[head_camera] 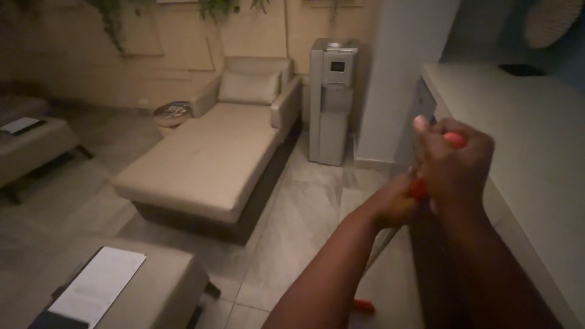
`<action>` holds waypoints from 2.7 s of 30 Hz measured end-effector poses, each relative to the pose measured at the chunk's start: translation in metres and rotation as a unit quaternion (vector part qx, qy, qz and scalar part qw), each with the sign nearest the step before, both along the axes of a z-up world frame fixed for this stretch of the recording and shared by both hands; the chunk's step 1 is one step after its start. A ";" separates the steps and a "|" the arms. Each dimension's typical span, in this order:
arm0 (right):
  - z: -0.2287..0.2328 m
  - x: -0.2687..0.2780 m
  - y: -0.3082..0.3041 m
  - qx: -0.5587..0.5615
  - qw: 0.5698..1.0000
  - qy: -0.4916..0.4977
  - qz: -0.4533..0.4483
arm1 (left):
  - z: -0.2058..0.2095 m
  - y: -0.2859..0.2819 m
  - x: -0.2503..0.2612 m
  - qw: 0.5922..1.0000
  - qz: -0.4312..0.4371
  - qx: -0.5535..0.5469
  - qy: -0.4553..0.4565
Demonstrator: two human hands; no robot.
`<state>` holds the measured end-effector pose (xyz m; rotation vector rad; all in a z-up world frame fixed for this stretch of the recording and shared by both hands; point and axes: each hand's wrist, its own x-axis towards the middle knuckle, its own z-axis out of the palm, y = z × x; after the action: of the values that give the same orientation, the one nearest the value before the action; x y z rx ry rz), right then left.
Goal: The person is sweeping the tiled floor in a hallway and a lounge area using a broom.
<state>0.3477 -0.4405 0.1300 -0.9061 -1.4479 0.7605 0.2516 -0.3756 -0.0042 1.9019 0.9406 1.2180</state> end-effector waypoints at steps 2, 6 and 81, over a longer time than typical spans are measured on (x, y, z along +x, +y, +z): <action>-0.004 0.005 -0.004 0.030 0.999 0.030 0.016 | 0.009 -0.016 0.005 1.000 0.015 0.012 -0.004; -0.034 0.006 0.001 0.098 0.994 0.032 -0.041 | 0.012 -0.037 0.006 0.996 0.076 0.026 0.047; -0.032 0.176 -0.502 -0.015 0.995 0.093 0.031 | -0.019 -0.512 0.162 0.983 -0.166 -0.072 -0.018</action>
<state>0.5242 -0.9423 0.0982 -0.7951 -1.3083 0.8911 0.4136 -0.8873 -0.0234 1.8262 0.6405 0.9579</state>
